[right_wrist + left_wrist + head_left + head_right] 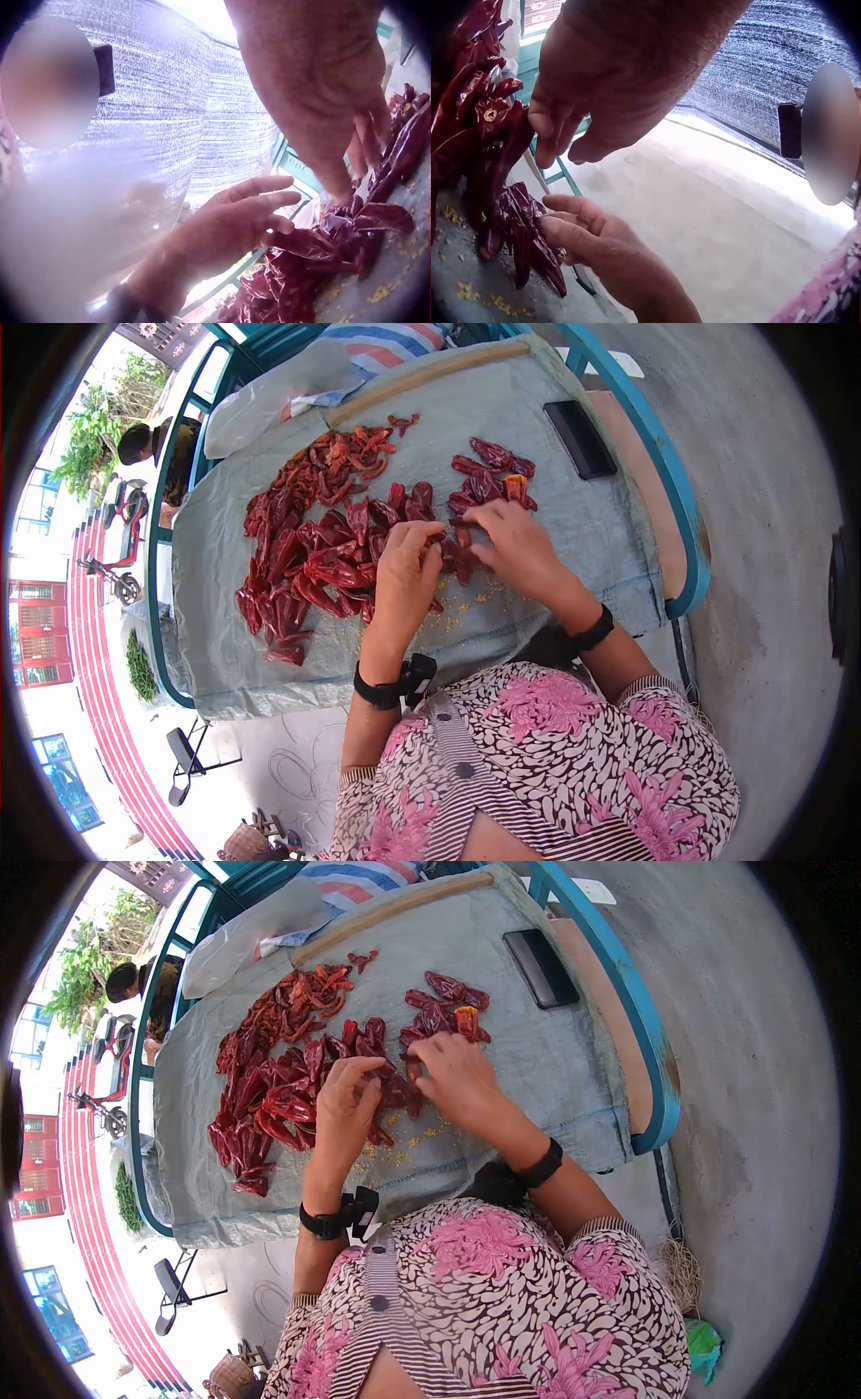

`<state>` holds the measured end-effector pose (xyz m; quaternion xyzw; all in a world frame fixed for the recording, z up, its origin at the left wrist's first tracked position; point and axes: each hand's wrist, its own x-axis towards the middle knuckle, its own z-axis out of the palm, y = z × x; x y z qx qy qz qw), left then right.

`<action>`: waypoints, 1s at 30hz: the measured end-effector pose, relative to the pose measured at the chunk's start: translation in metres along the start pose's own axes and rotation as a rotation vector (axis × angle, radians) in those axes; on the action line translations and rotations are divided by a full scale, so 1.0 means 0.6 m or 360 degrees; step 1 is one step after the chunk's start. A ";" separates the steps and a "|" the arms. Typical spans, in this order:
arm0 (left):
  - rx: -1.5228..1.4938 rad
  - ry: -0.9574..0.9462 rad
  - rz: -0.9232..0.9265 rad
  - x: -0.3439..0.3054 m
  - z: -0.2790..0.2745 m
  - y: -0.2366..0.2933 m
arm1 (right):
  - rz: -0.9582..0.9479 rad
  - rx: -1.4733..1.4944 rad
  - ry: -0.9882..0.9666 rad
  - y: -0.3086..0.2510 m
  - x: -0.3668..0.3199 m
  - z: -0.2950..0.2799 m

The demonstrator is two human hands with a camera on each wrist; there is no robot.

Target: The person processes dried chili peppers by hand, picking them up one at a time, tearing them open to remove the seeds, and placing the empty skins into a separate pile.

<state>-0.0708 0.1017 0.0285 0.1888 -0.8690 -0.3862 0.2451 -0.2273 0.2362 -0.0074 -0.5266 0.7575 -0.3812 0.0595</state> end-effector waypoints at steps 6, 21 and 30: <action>0.0056 -0.0091 -0.0028 0.000 0.009 -0.024 | 0.0116 -0.0415 -0.0089 0.029 0.036 0.033; 0.0124 -0.0115 -0.0064 0.003 0.021 -0.043 | 0.0296 0.0749 -0.0215 -0.013 0.020 0.027; 0.0300 -0.0151 0.0009 -0.009 0.021 -0.049 | 0.0256 -0.0322 0.0066 0.028 -0.024 -0.036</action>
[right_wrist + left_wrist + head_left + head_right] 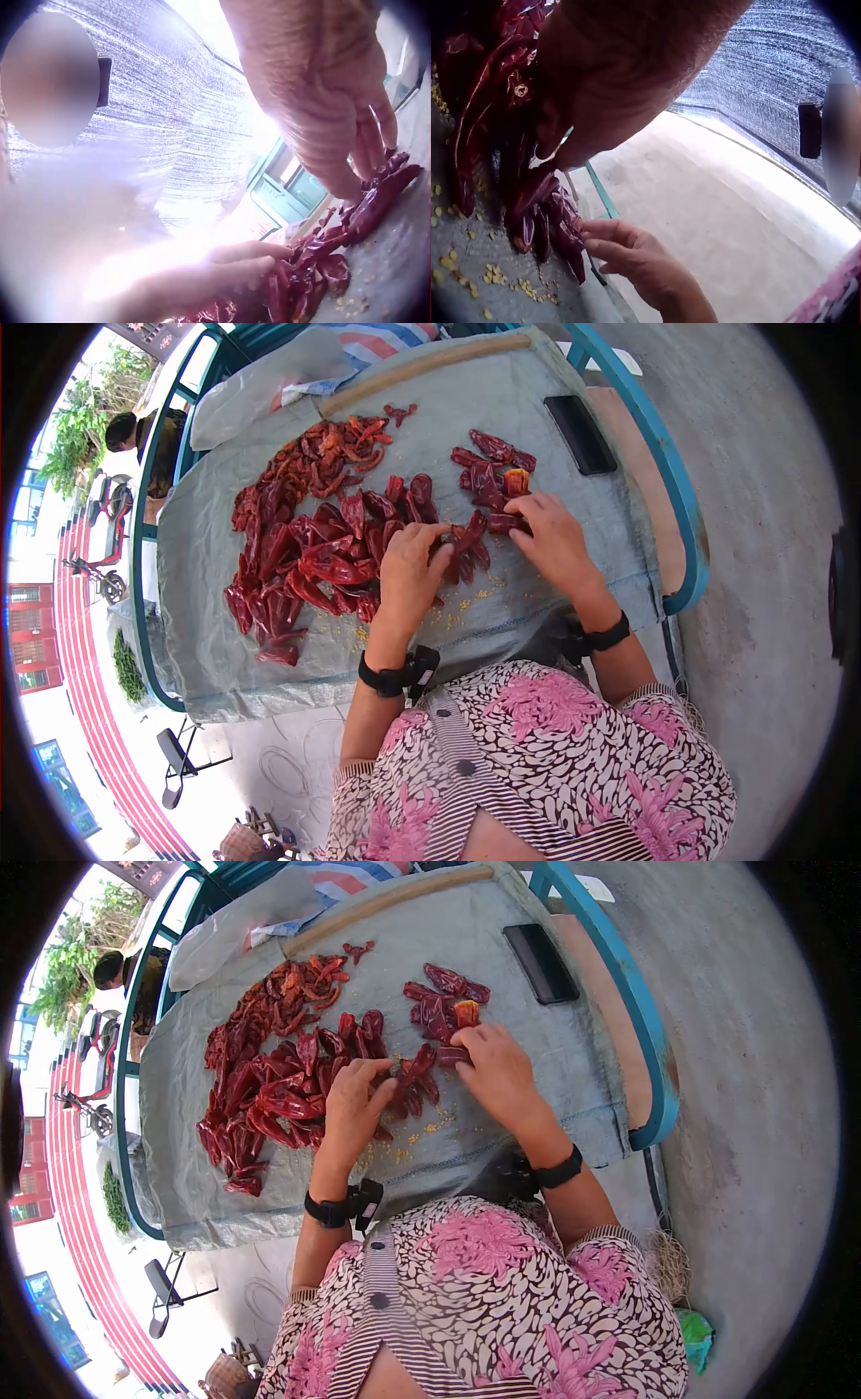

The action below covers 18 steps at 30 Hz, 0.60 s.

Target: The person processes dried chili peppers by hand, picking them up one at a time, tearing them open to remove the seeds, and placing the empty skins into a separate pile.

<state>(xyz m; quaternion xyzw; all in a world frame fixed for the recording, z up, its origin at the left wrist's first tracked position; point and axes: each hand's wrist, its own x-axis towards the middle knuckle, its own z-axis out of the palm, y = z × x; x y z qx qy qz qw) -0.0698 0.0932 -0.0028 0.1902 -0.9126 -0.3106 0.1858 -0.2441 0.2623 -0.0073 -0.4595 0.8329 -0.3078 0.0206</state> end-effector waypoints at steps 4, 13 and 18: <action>0.0212 -0.0082 0.0099 0.002 0.001 0.011 | -0.0089 -0.0102 0.0004 0.022 -0.015 0.022; 0.0173 0.0014 -0.0018 -0.001 0.020 -0.007 | 0.0124 0.0580 -0.0167 -0.018 0.001 -0.007; 0.0103 0.0018 -0.0103 -0.002 0.018 -0.007 | -0.0031 0.0178 0.0123 -0.015 0.029 0.021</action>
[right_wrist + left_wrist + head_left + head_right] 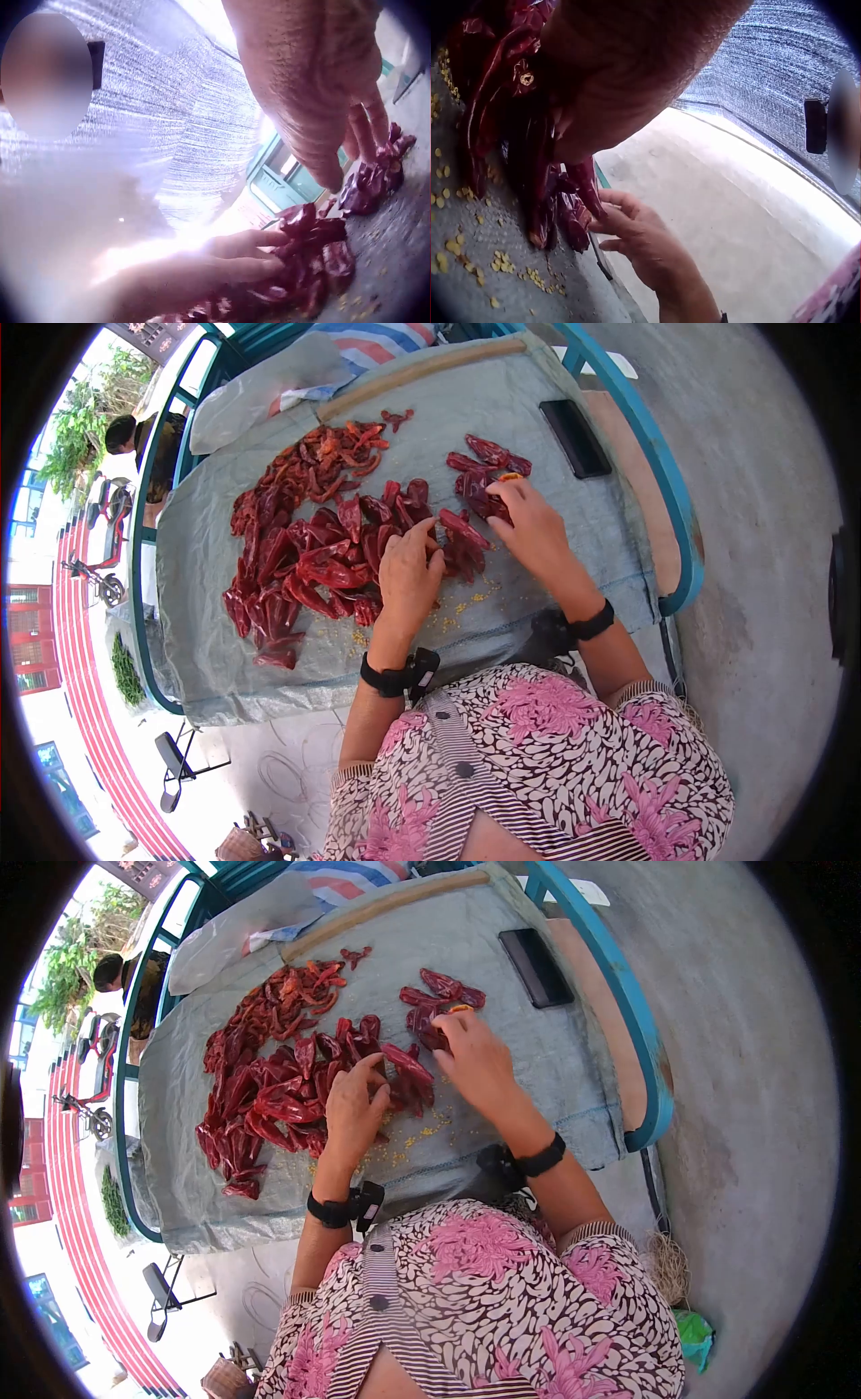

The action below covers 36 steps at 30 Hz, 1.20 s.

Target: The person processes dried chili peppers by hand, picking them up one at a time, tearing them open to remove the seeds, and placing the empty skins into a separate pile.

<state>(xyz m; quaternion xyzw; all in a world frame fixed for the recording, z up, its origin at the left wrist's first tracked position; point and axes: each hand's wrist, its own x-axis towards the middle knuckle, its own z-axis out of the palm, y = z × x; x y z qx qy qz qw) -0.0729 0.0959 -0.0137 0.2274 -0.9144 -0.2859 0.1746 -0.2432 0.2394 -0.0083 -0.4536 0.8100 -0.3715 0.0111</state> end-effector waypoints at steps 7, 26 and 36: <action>-0.0019 0.0116 -0.0008 0.000 0.007 -0.001 | -0.0002 -0.0435 -0.0306 0.027 0.014 0.027; -0.0285 0.0179 -0.0344 0.004 0.010 0.006 | -0.0064 0.0300 -0.0353 -0.034 0.013 0.038; -0.0512 0.0164 -0.0509 0.004 -0.003 -0.002 | 0.0110 0.0432 -0.0389 0.003 -0.006 0.009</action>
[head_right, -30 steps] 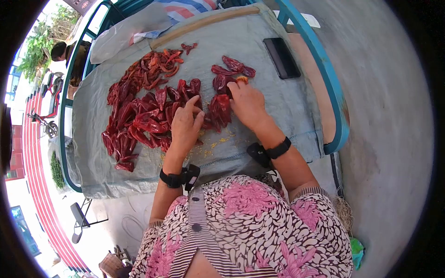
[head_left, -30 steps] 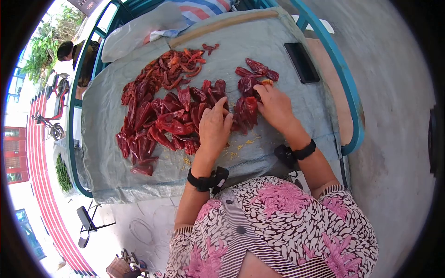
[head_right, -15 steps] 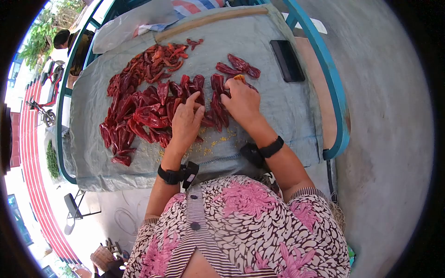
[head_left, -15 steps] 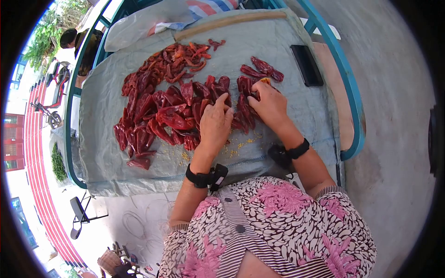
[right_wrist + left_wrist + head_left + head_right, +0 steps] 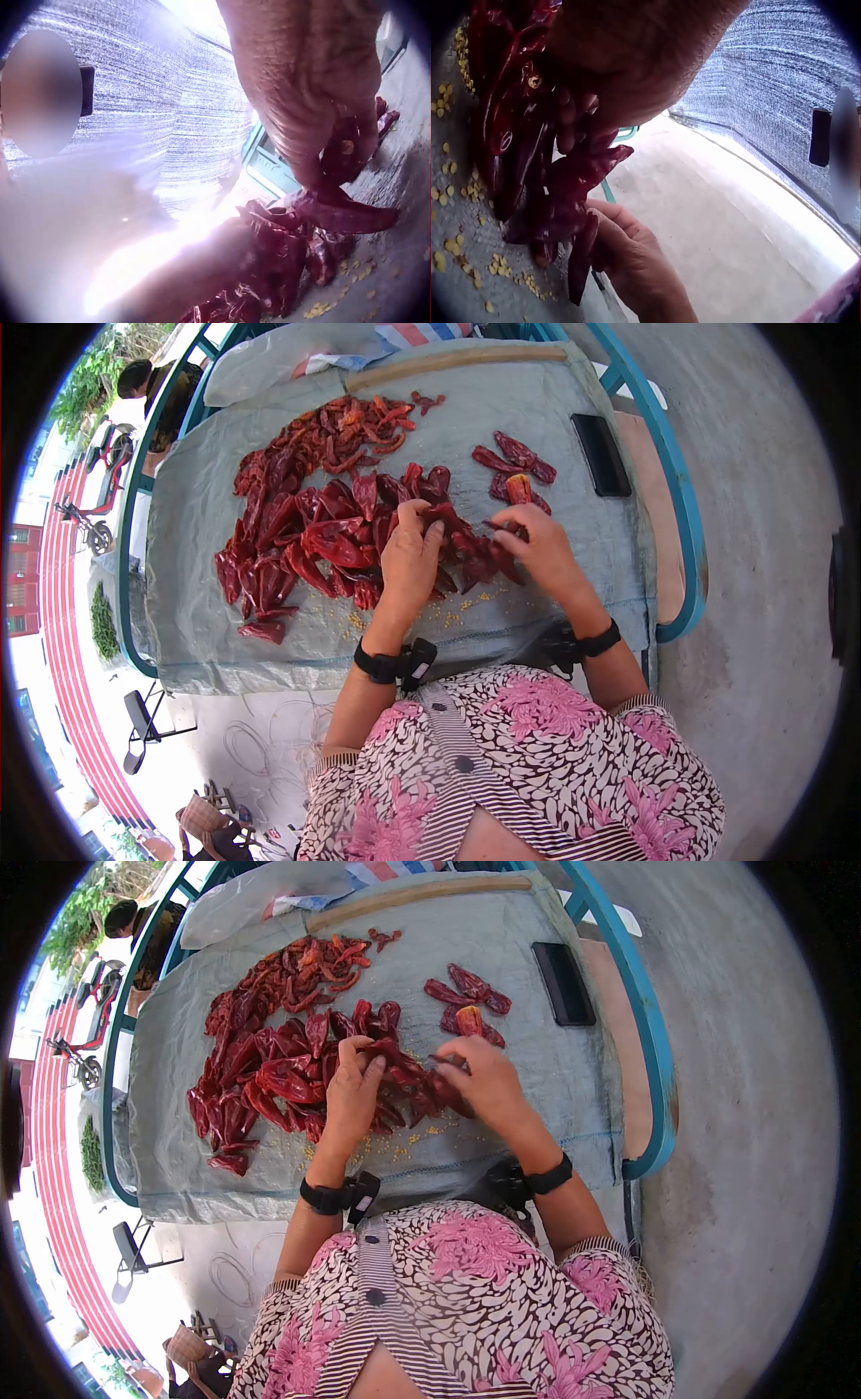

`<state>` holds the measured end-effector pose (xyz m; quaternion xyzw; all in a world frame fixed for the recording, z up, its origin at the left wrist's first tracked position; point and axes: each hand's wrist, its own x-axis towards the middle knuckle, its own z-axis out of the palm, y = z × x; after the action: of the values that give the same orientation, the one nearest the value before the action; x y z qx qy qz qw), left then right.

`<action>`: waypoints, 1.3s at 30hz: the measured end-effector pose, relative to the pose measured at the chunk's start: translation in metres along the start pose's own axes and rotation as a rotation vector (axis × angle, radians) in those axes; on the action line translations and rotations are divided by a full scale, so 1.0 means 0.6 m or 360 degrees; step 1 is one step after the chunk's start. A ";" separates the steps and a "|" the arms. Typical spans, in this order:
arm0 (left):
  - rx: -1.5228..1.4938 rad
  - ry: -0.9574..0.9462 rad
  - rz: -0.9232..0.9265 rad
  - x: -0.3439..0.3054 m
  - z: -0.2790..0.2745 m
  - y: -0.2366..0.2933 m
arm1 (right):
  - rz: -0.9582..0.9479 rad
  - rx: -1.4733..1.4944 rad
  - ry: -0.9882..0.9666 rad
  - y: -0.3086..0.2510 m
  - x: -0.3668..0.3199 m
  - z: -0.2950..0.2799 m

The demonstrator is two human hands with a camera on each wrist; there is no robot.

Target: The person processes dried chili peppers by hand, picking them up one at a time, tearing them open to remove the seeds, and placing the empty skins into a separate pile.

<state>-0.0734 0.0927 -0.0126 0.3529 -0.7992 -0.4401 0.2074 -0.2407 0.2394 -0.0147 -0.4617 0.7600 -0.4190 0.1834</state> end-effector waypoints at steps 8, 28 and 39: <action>-0.0198 -0.0082 0.0024 0.002 0.007 -0.031 | -0.0036 0.0137 0.0012 -0.012 0.011 0.006; -0.0331 -0.0027 0.0174 -0.003 -0.010 -0.010 | -0.0131 -0.0271 0.0202 0.016 0.036 0.002; -0.0640 -0.0037 0.0073 -0.006 0.002 -0.031 | -0.0103 -0.0043 -0.0229 -0.051 0.021 0.005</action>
<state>-0.0648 0.0895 -0.0291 0.2809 -0.7054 -0.5901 0.2743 -0.2282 0.2205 0.0098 -0.5174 0.7352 -0.3801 0.2176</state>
